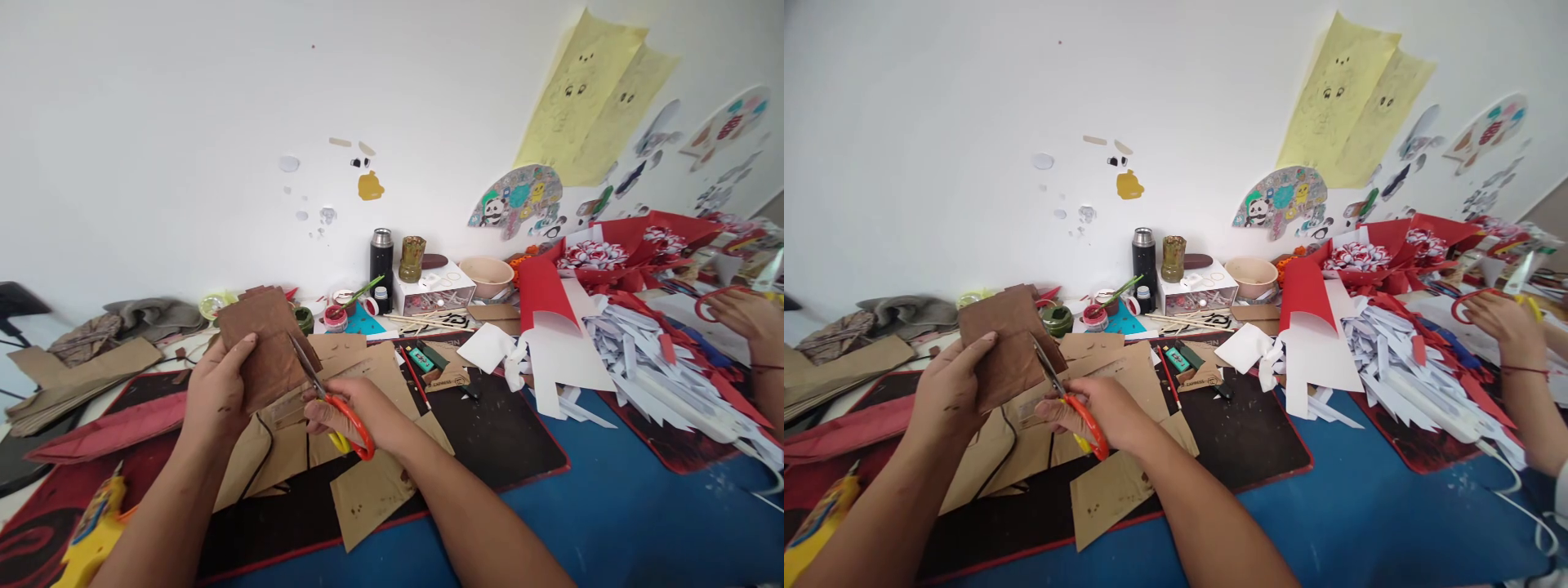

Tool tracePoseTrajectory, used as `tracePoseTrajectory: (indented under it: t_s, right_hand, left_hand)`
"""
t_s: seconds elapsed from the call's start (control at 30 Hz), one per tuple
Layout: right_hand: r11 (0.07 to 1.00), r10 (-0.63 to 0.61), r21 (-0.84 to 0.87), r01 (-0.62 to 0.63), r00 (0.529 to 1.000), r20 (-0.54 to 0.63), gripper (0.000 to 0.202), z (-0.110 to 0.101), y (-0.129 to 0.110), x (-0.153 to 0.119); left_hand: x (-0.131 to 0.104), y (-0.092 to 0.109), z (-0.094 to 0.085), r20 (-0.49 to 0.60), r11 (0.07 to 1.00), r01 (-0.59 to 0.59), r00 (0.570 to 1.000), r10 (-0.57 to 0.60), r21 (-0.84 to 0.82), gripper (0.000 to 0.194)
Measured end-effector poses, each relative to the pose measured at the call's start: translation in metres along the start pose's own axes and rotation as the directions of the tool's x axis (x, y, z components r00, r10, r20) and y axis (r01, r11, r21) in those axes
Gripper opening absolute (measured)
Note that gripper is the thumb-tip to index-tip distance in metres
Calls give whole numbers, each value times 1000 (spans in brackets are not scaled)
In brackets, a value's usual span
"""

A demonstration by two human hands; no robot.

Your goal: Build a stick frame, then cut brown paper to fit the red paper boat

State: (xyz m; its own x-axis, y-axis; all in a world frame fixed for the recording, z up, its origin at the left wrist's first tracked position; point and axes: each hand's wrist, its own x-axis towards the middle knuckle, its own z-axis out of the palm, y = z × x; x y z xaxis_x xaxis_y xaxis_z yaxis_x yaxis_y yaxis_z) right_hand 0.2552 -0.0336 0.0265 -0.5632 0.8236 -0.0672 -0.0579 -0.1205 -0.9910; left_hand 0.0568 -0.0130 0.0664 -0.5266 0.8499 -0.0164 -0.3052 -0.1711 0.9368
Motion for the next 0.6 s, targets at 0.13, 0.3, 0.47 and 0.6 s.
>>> tracePoseTrajectory:
  t_s: [0.13,0.3,0.47,0.6]
  right_hand:
    - [1000,8,-19,-8,1000,-7,51,-1,5,4]
    - [995,-4,-96,0,999,-49,42,-2,4,2]
    - [993,-7,-115,6,1000,-12,42,-2,1,-2]
    - [990,5,-139,-6,1000,-3,38,-1,-1,-3]
  left_hand:
    - [-4,0,2,42,999,-25,999,24,22,45]
    - [-1,-2,2,39,998,39,998,-40,39,37]
    - [5,-1,-1,-19,996,87,996,-87,5,33]
    - [6,0,-1,-46,997,57,997,-59,-45,33]
